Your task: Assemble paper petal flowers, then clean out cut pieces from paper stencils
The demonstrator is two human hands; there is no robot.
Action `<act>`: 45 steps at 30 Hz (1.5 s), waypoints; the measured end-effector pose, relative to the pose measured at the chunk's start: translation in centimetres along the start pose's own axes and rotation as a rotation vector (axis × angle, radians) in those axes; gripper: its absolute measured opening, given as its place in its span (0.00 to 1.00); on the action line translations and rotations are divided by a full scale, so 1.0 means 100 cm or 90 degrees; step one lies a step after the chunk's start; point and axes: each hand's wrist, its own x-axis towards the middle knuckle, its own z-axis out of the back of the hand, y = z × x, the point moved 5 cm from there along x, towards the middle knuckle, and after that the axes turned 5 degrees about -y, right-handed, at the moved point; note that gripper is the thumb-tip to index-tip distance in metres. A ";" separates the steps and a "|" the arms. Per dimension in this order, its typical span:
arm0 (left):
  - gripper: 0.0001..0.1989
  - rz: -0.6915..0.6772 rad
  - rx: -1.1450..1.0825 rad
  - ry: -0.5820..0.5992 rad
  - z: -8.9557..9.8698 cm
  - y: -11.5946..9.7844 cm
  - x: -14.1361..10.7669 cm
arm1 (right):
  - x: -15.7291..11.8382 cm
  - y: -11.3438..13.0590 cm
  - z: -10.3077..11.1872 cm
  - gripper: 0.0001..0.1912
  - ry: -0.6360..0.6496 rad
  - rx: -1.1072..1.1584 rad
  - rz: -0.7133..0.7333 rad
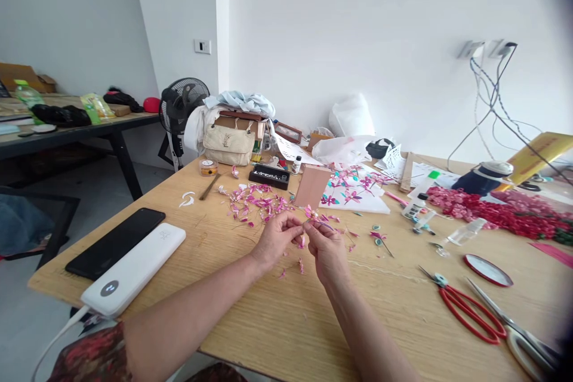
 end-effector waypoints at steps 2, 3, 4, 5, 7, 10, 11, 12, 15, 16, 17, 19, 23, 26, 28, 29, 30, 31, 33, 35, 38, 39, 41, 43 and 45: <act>0.09 0.058 -0.063 0.037 -0.002 0.003 -0.002 | 0.001 0.000 0.003 0.14 0.006 -0.008 0.008; 0.10 0.094 -0.097 0.052 -0.002 0.005 -0.003 | 0.002 0.000 0.005 0.14 0.009 -0.010 0.012; 0.11 0.133 -0.129 0.065 -0.002 0.008 -0.004 | 0.002 0.000 0.006 0.14 0.012 -0.012 0.016; 0.12 0.170 -0.159 0.072 -0.002 0.010 -0.005 | 0.003 0.000 0.007 0.14 0.015 -0.013 0.021; 0.13 0.232 -0.207 0.083 -0.002 0.014 -0.007 | 0.003 -0.001 0.008 0.14 0.023 -0.015 0.029; 0.11 0.280 -0.265 0.101 -0.004 0.016 -0.008 | 0.002 -0.001 0.009 0.14 0.030 -0.015 0.032; 0.09 0.283 -0.280 0.103 -0.004 0.016 -0.008 | 0.002 -0.002 0.009 0.14 0.030 -0.015 0.031; 0.07 0.283 -0.292 0.103 -0.004 0.016 -0.009 | 0.002 -0.002 0.009 0.15 0.030 -0.014 0.028; 0.04 0.277 -0.306 0.095 -0.004 0.016 -0.010 | 0.002 -0.003 0.010 0.15 0.025 -0.014 0.019; 0.05 0.277 -0.305 0.092 -0.004 0.016 -0.011 | 0.002 -0.004 0.011 0.15 0.023 -0.015 0.017; 0.05 0.278 -0.302 0.089 -0.003 0.016 -0.011 | 0.002 -0.004 0.011 0.15 0.022 -0.016 0.015; 0.06 0.278 -0.294 0.088 -0.004 0.017 -0.011 | 0.002 -0.004 0.011 0.15 0.020 -0.019 0.014; 0.05 0.252 -0.242 0.104 -0.005 0.014 -0.011 | 0.001 -0.003 0.011 0.14 0.023 -0.030 0.023; 0.05 0.237 -0.183 0.110 -0.003 0.013 -0.009 | 0.001 -0.002 0.011 0.14 0.033 -0.038 0.035; 0.04 0.238 -0.159 0.114 -0.002 0.013 -0.008 | 0.002 -0.002 0.011 0.14 0.040 -0.041 0.040; 0.04 0.238 -0.151 0.115 -0.001 0.012 -0.008 | 0.002 -0.002 0.011 0.14 0.042 -0.042 0.040; 0.05 0.237 -0.143 0.115 -0.001 0.012 -0.008 | 0.002 -0.003 0.011 0.14 0.044 -0.042 0.038; 0.05 0.235 -0.136 0.114 0.000 0.012 -0.008 | 0.003 -0.004 0.011 0.14 0.045 -0.041 0.036; 0.06 0.230 -0.132 0.112 0.000 0.013 -0.008 | 0.003 -0.004 0.011 0.14 0.044 -0.033 0.027; 0.06 0.227 -0.139 0.118 0.000 0.014 -0.008 | 0.004 -0.004 0.012 0.14 0.038 -0.017 0.021; 0.11 0.231 -0.167 0.125 0.001 0.019 -0.007 | 0.004 -0.001 0.014 0.14 0.026 0.014 0.018; 0.13 0.233 -0.178 0.116 0.002 0.020 -0.006 | 0.004 0.000 0.014 0.14 0.023 0.021 0.018; 0.16 0.225 -0.198 0.080 0.004 0.022 -0.004 | 0.004 0.000 0.014 0.14 0.022 0.032 0.014; 0.15 0.203 -0.216 0.044 0.005 0.022 -0.004 | 0.004 -0.002 0.013 0.14 0.027 0.037 0.006; 0.14 0.184 -0.235 0.034 0.004 0.021 -0.004 | 0.002 -0.004 0.011 0.14 0.037 0.035 -0.004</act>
